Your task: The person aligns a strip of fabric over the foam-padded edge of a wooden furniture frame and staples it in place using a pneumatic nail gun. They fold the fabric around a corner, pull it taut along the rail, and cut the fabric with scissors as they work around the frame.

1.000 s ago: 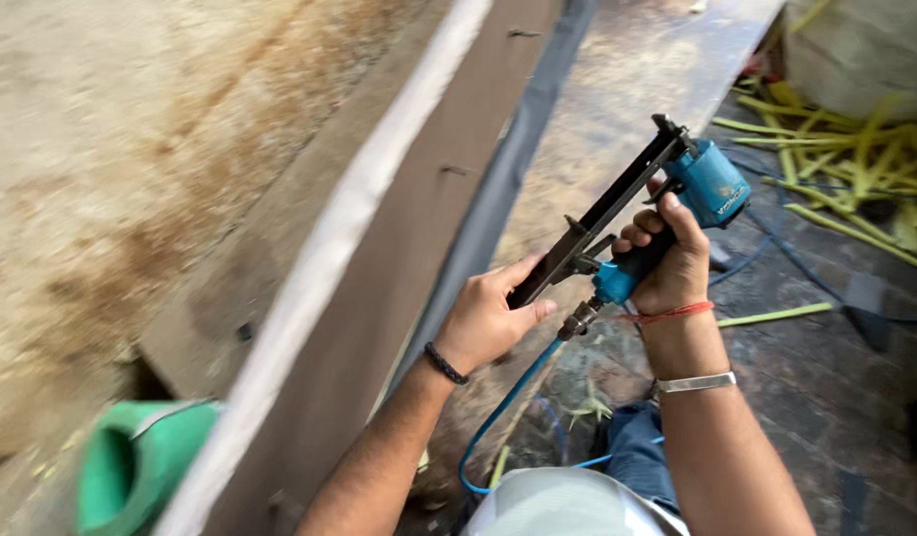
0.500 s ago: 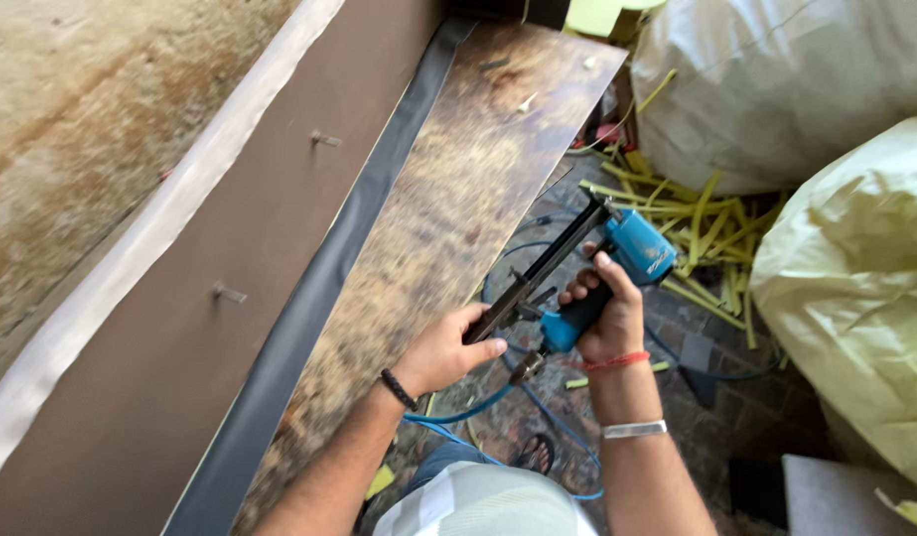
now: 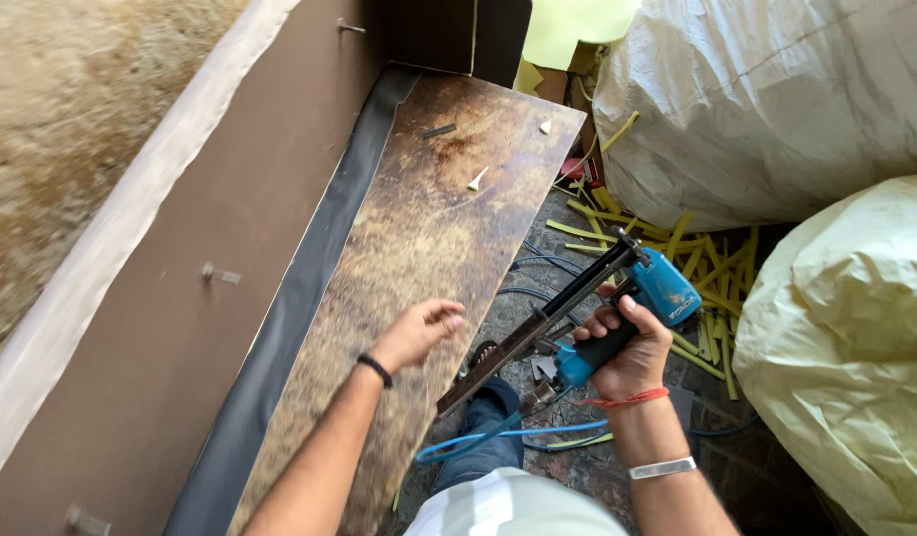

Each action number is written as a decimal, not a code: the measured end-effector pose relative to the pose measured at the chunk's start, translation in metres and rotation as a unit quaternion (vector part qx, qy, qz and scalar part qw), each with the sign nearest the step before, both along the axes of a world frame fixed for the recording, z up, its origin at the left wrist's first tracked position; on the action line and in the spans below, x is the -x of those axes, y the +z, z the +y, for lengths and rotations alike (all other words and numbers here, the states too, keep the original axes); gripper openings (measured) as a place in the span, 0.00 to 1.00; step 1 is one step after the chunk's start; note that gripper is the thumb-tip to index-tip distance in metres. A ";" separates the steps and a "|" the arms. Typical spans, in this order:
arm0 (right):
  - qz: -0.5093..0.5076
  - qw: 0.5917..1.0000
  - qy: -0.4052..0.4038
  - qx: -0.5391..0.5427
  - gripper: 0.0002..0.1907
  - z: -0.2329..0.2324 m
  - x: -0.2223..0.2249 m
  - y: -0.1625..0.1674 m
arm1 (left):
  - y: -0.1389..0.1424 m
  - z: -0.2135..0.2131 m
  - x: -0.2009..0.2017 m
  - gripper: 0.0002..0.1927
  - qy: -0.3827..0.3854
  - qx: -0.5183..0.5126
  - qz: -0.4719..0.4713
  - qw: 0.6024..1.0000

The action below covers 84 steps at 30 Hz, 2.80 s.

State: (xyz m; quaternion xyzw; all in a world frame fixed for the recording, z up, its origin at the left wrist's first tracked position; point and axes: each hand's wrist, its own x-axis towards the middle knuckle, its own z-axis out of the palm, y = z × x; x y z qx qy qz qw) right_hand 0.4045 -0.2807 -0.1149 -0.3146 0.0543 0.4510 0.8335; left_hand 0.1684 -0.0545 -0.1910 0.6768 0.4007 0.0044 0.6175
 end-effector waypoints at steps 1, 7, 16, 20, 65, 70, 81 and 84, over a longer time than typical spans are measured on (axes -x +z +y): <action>-0.002 1.000 -0.001 0.007 0.18 0.017 -0.017 -0.003 | -0.018 0.034 -0.020 0.18 -0.010 -0.051 -0.042 0.998; 0.017 0.998 -0.005 0.062 0.19 0.130 -0.090 -0.013 | -0.072 0.210 -0.141 0.24 -0.006 -0.266 0.034 0.963; 0.032 0.991 0.058 0.116 0.19 0.230 -0.159 -0.040 | -0.102 0.365 -0.311 0.25 -0.015 -0.463 0.177 0.868; 0.038 0.991 0.037 0.123 0.16 0.225 -0.186 -0.047 | -0.127 0.372 -0.308 0.12 -0.009 -0.470 0.233 0.851; 0.044 0.618 0.782 -0.066 0.18 0.118 0.216 -0.020 | 0.154 -0.274 0.084 0.16 0.640 -0.447 0.111 0.615; 0.042 0.619 0.781 -0.072 0.16 0.064 0.281 -0.025 | 0.152 -0.339 0.149 0.18 0.647 -0.386 0.015 0.657; 0.099 0.568 0.816 -0.044 0.17 0.012 0.405 -0.022 | 0.167 -0.395 0.239 0.20 0.639 -0.465 0.077 0.608; 0.102 0.546 0.829 -0.071 0.16 0.015 0.452 -0.030 | 0.163 -0.393 0.270 0.21 0.678 -0.444 0.126 0.572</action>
